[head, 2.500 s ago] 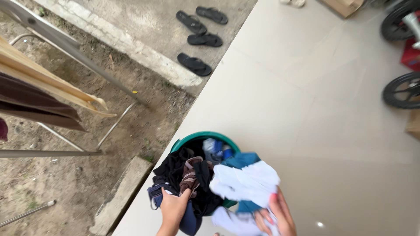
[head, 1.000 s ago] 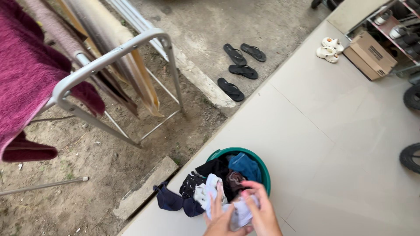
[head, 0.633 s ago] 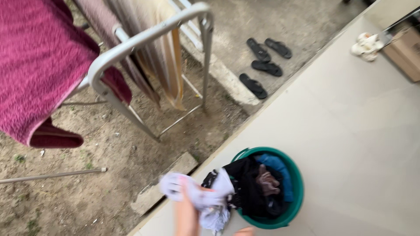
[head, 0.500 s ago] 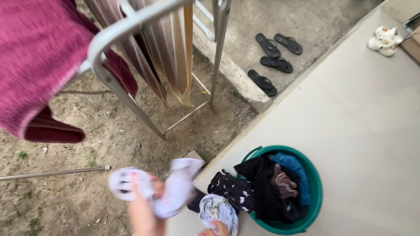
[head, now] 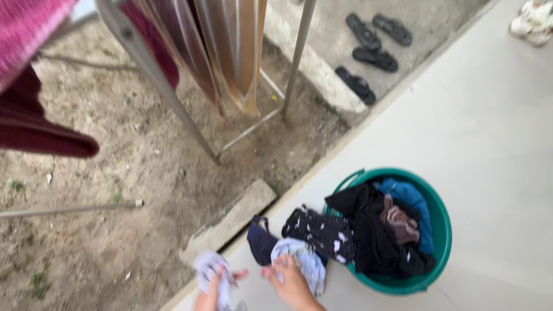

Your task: The person takes laundry items from a bucket and hangs them on a multi-arm rotary dryer and a rack with hangers.

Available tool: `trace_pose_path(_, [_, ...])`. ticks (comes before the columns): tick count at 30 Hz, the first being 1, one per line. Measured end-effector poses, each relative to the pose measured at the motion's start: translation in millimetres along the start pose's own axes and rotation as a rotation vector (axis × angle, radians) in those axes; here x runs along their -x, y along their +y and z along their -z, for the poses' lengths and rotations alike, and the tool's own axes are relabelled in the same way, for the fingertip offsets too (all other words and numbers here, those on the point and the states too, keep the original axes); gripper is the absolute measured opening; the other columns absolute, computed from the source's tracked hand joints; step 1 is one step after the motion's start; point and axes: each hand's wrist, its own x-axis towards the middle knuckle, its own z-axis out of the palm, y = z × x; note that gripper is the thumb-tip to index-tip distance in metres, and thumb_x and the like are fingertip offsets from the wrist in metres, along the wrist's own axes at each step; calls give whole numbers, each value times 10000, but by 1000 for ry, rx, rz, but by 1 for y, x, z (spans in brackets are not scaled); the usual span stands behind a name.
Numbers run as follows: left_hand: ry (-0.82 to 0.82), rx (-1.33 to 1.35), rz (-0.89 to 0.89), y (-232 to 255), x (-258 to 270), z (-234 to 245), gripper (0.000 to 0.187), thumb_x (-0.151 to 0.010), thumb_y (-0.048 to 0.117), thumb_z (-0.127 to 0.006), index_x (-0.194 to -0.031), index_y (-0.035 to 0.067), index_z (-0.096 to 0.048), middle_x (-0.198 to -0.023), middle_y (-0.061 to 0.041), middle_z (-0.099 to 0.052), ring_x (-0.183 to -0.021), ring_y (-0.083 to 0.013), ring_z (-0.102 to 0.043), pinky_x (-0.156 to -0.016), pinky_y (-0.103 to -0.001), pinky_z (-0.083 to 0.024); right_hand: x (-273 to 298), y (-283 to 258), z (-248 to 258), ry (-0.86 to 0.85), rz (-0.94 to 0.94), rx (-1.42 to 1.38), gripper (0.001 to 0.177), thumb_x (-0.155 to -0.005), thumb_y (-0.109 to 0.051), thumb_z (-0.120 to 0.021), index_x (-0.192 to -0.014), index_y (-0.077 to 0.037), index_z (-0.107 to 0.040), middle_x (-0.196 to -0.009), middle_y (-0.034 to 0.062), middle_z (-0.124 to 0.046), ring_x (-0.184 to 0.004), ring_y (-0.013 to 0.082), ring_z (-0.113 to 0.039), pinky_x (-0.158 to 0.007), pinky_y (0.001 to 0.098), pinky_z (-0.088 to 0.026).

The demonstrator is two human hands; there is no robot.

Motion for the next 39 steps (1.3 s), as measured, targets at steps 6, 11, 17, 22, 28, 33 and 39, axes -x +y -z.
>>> trace_pose_path(6, [21,-190,173,-92,-30,-8,461,-891,283,-549,-1089,-101,-710,-878,-269,-815,-750,-325,-768,-744,-380,-581,-33,-32,2,-476,-63,506,262,-913,-231,-684,-1162,-243,-763,-1667,173,-146,-1531,396,-111,-1207,587,-99])
trace_pose_path(11, [-45,-259,184,-49,-6,-29,584,-911,381,-468,-978,-124,-754,-871,-214,-834,-795,-261,-755,-803,-360,-575,-51,9,-26,-169,-12,209,212,-997,-126,-531,-1090,-115,-721,-1293,189,-649,-1317,318,-546,-1130,522,-334])
trace_pose_path(17, [-103,-657,302,-58,-3,-27,668,-887,488,-482,-1099,-52,-813,-1024,-191,-846,-999,-274,-775,-934,-340,-543,67,-12,100,493,306,-475,233,-996,-2,-552,-1038,50,-776,-1093,186,-812,-1276,286,-617,-988,377,-503])
trace_pose_path(22, [-51,-1133,149,-82,-11,-71,775,-802,632,-610,-1423,168,-596,-1285,-152,-722,-1255,-287,-662,-1096,-348,-464,151,-45,251,1023,-37,-765,275,-872,-93,-679,-1132,-17,-726,-1050,173,-752,-1027,297,-704,-957,395,-535])
trace_pose_path(28, [-111,-1324,101,-36,13,-178,920,-756,714,-676,-1479,195,-437,-1421,-100,-608,-1236,-261,-670,-1044,-380,-522,134,-88,357,1000,68,-28,374,-811,-214,-784,-1160,-97,-716,-1119,123,-716,-1155,317,-605,-1007,423,-469])
trace_pose_path(33, [-119,-1446,136,-45,0,-216,1054,-768,665,-726,-1574,221,-213,-1345,-151,-606,-1180,-334,-675,-990,-425,-546,68,-130,299,678,348,604,706,-653,-394,-875,-1285,-144,-683,-1364,205,-522,-1349,437,-407,-1058,498,-375])
trace_pose_path(39, [19,-1353,170,-125,-63,-201,1031,-782,694,-742,-1574,246,-257,-1379,-178,-574,-1217,-349,-638,-1001,-438,-535,38,-120,210,520,192,758,691,-568,-347,-887,-1212,-180,-700,-1413,150,-484,-1269,496,-435,-1001,652,-342])
